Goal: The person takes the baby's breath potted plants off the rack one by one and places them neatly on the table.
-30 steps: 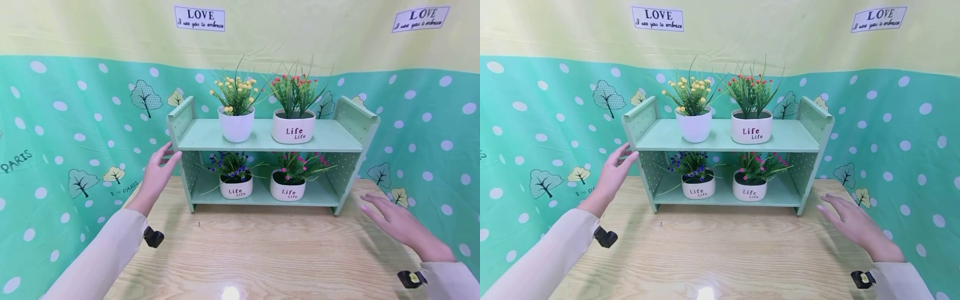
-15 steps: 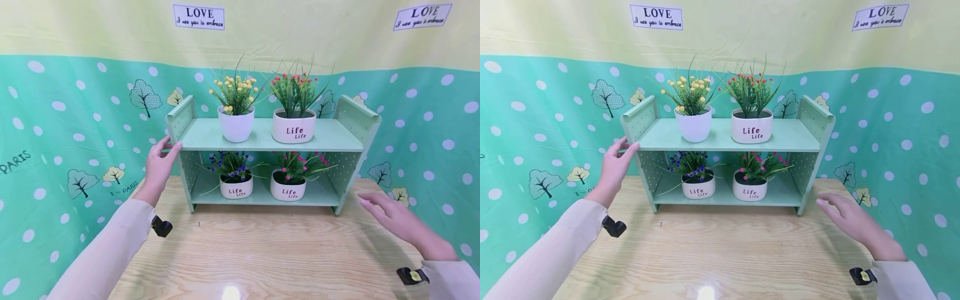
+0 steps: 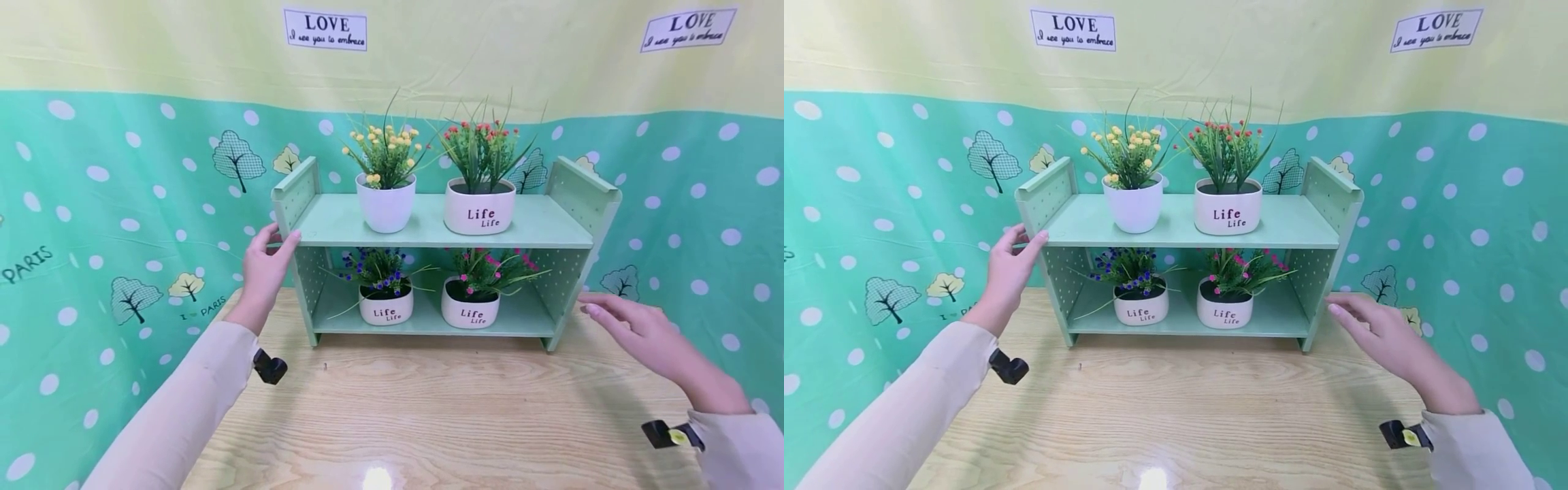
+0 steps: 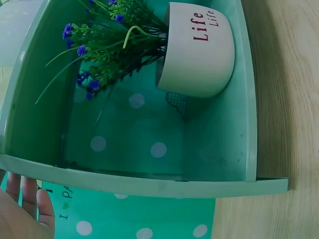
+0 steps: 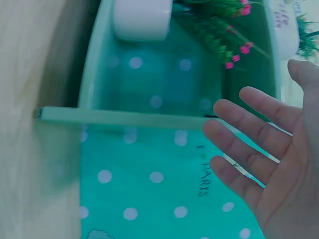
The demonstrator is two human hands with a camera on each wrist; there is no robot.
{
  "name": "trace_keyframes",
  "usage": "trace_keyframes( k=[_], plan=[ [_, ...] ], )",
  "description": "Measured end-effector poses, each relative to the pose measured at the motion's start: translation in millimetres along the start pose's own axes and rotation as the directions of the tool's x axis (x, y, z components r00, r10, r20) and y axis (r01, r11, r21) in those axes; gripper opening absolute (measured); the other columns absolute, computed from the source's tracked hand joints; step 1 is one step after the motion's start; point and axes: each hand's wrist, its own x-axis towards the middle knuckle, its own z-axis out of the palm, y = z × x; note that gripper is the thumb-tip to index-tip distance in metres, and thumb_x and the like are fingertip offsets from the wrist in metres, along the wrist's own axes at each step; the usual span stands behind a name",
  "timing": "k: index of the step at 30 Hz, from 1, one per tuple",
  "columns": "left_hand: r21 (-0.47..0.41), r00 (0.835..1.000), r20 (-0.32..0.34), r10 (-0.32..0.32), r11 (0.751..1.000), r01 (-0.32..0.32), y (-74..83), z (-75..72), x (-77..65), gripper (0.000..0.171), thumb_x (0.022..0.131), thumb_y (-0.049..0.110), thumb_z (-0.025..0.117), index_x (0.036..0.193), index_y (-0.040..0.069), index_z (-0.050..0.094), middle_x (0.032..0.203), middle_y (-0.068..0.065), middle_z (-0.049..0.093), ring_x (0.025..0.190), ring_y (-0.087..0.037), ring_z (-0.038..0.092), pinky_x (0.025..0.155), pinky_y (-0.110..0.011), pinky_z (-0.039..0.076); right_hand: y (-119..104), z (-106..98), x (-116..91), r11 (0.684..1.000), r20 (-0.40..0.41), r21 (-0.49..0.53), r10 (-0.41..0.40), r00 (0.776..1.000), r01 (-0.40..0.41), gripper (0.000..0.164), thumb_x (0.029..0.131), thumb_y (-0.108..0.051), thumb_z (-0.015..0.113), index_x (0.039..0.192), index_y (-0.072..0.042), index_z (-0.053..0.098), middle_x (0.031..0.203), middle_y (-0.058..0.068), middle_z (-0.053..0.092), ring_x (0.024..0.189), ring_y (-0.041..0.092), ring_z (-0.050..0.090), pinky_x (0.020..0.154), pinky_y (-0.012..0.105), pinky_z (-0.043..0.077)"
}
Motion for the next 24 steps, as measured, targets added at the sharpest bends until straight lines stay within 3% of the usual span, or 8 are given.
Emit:
trace_keyframes(
  k=[4, 11, 16, 24],
  plan=[
    [-0.008, 1.000, 0.005, -0.011, 1.000, 0.011, 0.4, 0.0, -0.2, 0.062, 0.096, 0.053, 0.061, 0.147, 0.018, 0.051, 0.125, -0.009, 0.054, 0.105, -0.019, 0.051, 0.090, -0.036, 0.050, -9.7, -7.5, 7.1, 0.999, -0.028, 0.037, -0.027, 0.999, 0.028, 0.030, 0.105, -0.016, 0.054, 0.133, -0.014, 0.063, 0.115, 0.007, 0.072, 0.101, -0.010, 0.056, 0.076, 0.011, 0.046],
    [-0.033, 0.999, -0.012, -0.033, 0.999, 0.032, -0.1, 0.1, 0.1, 0.060, 0.095, 0.051, 0.063, 0.143, 0.016, 0.052, 0.116, -0.003, 0.052, 0.097, -0.016, 0.050, 0.084, -0.032, 0.050, -32.4, -17.2, 27.4, 0.995, -0.100, -0.004, -0.099, 0.990, 0.099, 0.028, 0.101, -0.014, 0.061, 0.129, -0.014, 0.066, 0.106, -0.002, 0.070, 0.086, 0.001, 0.057, 0.065, 0.019, 0.045],
    [-0.039, 1.000, -0.003, -0.022, 0.999, 0.022, 0.9, -0.8, 0.0, 0.060, 0.096, 0.049, 0.064, 0.143, 0.014, 0.051, 0.115, -0.003, 0.052, 0.097, -0.016, 0.050, 0.084, -0.035, 0.051, -44.4, -24.6, 43.0, 0.991, -0.144, -0.018, -0.133, 0.981, 0.132, 0.027, 0.098, -0.012, 0.065, 0.126, -0.015, 0.068, 0.098, -0.006, 0.070, 0.083, 0.001, 0.058, 0.061, 0.018, 0.044],
    [-0.049, 1.000, -0.004, -0.015, 0.999, 0.015, 1.9, -1.7, -1.9, 0.058, 0.096, 0.046, 0.065, 0.142, 0.013, 0.052, 0.114, -0.003, 0.051, 0.095, -0.015, 0.050, 0.081, -0.029, 0.051, -55.2, -28.5, 68.1, 0.987, -0.153, 0.000, -0.156, 0.976, 0.158, 0.029, 0.099, -0.016, 0.065, 0.128, -0.013, 0.066, 0.103, -0.005, 0.070, 0.090, 0.001, 0.058, 0.071, 0.014, 0.044]
  ],
)
